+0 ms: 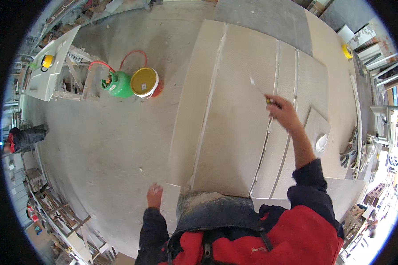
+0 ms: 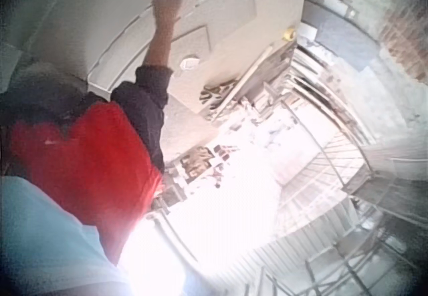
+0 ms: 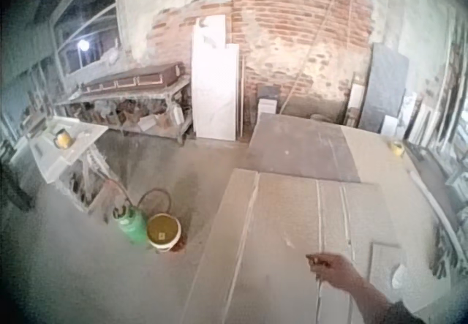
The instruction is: The person uses a trowel to spread adhesive onto the back of large ceramic tiles. They repeatedly scoop adhesive from a pile and apply it in even strokes across the tile surface, then flip the tile to reveal the finished face.
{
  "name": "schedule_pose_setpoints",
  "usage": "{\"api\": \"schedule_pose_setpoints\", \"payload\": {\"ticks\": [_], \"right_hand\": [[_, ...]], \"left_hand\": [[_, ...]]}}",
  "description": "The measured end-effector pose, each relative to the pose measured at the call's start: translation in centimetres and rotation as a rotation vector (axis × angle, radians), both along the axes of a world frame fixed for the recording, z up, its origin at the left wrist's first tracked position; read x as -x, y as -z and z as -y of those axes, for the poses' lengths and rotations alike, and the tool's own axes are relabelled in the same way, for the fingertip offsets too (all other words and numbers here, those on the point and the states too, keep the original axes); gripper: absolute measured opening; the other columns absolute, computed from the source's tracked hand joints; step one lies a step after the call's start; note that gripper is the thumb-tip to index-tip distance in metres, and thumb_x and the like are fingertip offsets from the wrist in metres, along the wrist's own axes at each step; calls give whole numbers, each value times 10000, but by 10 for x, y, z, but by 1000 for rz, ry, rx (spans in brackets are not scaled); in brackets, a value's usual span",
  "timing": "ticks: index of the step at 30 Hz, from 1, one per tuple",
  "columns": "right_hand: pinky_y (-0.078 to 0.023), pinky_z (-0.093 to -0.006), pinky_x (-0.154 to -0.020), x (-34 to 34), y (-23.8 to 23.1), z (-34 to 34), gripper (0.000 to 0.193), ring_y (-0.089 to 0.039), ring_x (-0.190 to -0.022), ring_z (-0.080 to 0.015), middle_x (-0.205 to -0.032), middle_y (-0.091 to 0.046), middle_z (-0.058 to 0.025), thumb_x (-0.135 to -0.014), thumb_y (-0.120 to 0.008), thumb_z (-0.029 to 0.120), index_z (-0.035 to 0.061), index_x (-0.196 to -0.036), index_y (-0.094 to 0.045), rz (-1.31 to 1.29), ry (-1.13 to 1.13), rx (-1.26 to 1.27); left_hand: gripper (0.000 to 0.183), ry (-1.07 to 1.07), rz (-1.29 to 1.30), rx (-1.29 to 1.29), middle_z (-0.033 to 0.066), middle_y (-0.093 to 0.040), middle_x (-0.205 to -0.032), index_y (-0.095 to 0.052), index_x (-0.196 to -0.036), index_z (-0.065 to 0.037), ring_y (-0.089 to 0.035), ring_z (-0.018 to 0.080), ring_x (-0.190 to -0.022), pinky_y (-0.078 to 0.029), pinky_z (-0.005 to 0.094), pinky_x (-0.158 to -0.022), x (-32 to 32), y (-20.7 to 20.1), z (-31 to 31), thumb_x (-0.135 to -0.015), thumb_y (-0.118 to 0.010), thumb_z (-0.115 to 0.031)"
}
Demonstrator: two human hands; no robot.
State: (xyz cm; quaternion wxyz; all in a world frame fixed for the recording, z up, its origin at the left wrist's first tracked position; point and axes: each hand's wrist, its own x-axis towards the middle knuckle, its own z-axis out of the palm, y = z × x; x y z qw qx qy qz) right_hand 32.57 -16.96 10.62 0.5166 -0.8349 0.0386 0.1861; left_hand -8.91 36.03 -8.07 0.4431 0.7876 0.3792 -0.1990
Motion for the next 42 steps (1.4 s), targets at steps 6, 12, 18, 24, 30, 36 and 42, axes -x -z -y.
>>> {"api": "schedule_pose_setpoints", "payload": {"ticks": [6, 12, 18, 24, 30, 36, 42], "right_hand": [[-498, -263, -609, 128, -19, -15, 432, -620, -700, -112, -888, -668, -45, -942, -641, 102, -11, -1357, -594, -147, 275, -284], [-502, -273, -590, 227, -61, -6, 447, -622, -665, -136, -903, -672, -95, -948, -615, 67, -41, -1378, -560, -28, 528, -283], [-503, -277, -606, 336, -98, -9, 450, -605, -680, -115, -892, -660, -76, -939, -626, 80, -51, -1366, -574, 62, 769, -252], [-496, -272, -597, 386, -93, -32, 461, -607, -675, -128, -922, -659, -87, -954, -614, 91, -53, -1387, -551, 36, 895, -332], [-483, -268, -592, 398, -97, -28, 439, -608, -685, -122, -916, -653, -74, -953, -614, 67, -62, -1369, -561, 153, 852, -306], [-481, -262, -581, 406, -96, 6, 418, -608, -680, -118, -910, -657, -70, -955, -611, 60, -49, -1357, -577, 152, 888, -293], [-491, -258, -597, 402, -93, 33, 435, -611, -685, -119, -928, -657, -80, -976, -601, 87, -43, -1389, -552, 132, 842, -295]], "left_hand": [[515, 93, 189, 289, 132, -683, -1241, -601, -1354, -4, -660, 212, -1053, -534, 352, -863, -156, -59, 40, -908, -682, -249], [449, 306, 144, 32, 141, -732, -986, -706, -1136, 43, -682, 223, -912, -542, 365, -805, -202, -88, 65, -807, -756, -259], [328, 366, 312, 58, 164, -715, -868, -697, -948, 26, -682, 285, -849, -533, 391, -795, -209, -99, 73, -792, -738, -260], [251, 584, 484, -186, 192, -663, -851, -618, -847, 8, -648, 371, -834, -509, 441, -760, -206, -141, 134, -789, -704, -221], [219, 541, 488, -186, 195, -657, -823, -615, -839, 0, -651, 372, -811, -507, 462, -744, -209, -128, 99, -797, -678, -205], [192, 542, 559, -221, 185, -671, -800, -620, -832, 8, -658, 354, -775, -514, 422, -732, -202, -138, 133, -774, -685, -164], [184, 410, 513, -287, 183, -678, -802, -625, -835, 10, -662, 350, -769, -517, 425, -729, -198, -132, 126, -766, -684, -150]]}}
